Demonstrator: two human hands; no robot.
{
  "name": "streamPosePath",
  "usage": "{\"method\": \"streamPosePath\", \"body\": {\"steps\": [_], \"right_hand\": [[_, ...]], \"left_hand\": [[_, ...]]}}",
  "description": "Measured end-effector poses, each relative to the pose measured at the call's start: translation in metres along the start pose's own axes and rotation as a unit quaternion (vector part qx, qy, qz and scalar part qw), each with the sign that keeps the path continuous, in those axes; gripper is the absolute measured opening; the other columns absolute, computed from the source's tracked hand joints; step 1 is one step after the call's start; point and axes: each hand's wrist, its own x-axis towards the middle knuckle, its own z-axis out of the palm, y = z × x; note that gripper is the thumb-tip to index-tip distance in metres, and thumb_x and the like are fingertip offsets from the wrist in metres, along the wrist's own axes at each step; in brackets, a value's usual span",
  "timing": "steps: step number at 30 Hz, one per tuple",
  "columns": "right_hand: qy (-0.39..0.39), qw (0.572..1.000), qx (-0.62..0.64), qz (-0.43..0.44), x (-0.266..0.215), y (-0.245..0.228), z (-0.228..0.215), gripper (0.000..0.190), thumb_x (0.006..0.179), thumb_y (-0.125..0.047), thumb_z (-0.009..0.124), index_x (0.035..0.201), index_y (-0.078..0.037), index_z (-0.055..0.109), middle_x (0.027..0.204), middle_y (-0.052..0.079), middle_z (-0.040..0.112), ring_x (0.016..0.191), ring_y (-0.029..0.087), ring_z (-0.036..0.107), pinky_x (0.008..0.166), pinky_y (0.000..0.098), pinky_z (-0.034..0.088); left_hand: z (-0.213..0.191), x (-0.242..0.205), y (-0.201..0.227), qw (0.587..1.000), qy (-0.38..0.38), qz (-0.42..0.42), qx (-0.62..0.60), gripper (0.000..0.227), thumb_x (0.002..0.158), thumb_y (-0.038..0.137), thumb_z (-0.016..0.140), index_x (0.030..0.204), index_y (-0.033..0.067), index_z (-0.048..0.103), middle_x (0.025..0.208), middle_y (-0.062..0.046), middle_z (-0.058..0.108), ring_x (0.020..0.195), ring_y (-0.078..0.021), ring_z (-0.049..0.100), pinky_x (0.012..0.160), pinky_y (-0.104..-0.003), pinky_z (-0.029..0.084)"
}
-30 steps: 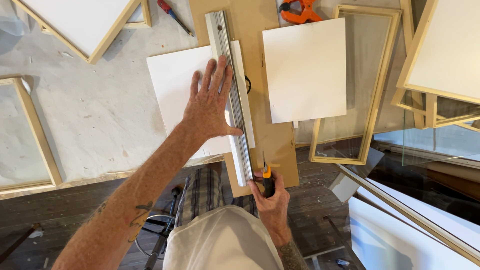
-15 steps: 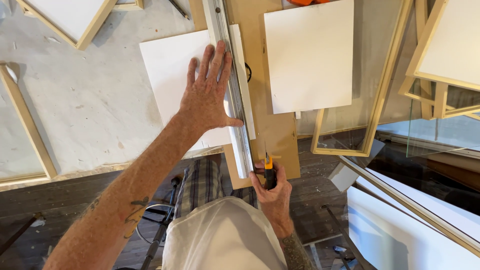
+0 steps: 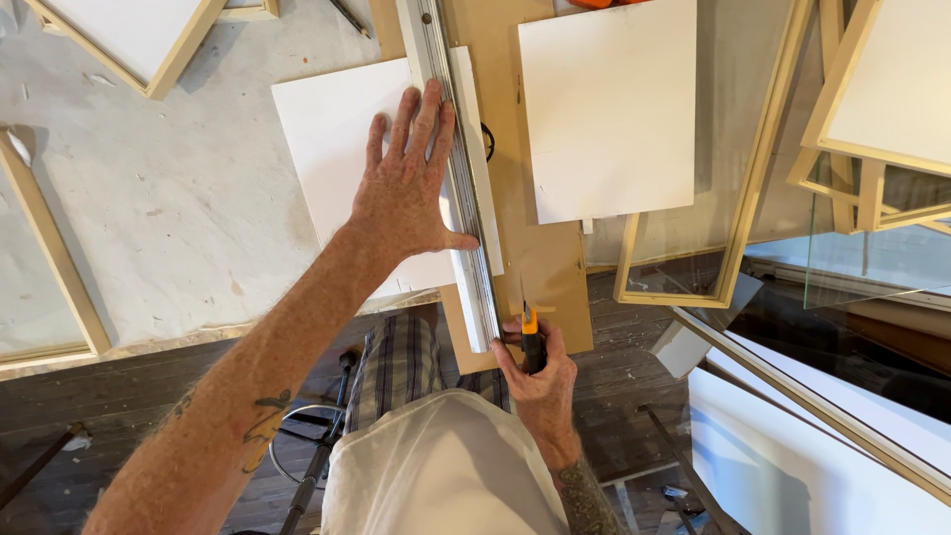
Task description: Measuring and cutting backing material to fit into wooden frames using a utility knife and straight edge.
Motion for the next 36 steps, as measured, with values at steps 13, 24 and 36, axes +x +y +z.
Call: {"method": "streamPosePath", "body": {"steps": [13,24,36], "right_hand": [[-0.006,1.000,-0.010,-0.002,0.0005,-0.0014,-0.0021,0.034,0.085,-0.027,0.081,0.112,-0.012,0.065,0.099,-0.004,0.077,0.078,0.010,0.069,0.068,0.0262,0.056],[-0.005,1.000,-0.004,-0.001,0.0006,-0.0009,-0.0022,0.030,0.085,-0.023,0.081,0.110,-0.013,0.067,0.098,-0.004,0.079,0.084,0.009,0.075,0.067,0.0238,0.057],[0.002,1.000,-0.004,-0.003,0.0002,-0.0028,-0.0018,0.028,0.085,-0.022,0.081,0.107,-0.014,0.067,0.097,-0.005,0.079,0.077,0.008,0.072,0.063,0.0237,0.052]], "left_hand": [[-0.0027,-0.0003,-0.0008,1.000,-0.002,-0.001,-0.005,0.169,0.049,0.104,0.072,0.165,0.0017,0.003,0.170,-0.016,-0.011,0.157,-0.0373,-0.002,0.126,-0.057,0.012],[-0.0028,-0.0005,-0.0009,1.000,0.001,0.003,-0.018,0.168,0.050,0.101,0.075,0.165,0.0013,0.004,0.170,-0.016,-0.011,0.157,-0.0374,-0.002,0.126,-0.058,0.012],[-0.0011,-0.0008,-0.0012,1.000,-0.001,0.002,-0.012,0.168,0.050,0.102,0.074,0.165,0.0015,0.002,0.170,-0.016,-0.012,0.157,-0.0371,-0.002,0.126,-0.058,0.012]]}}
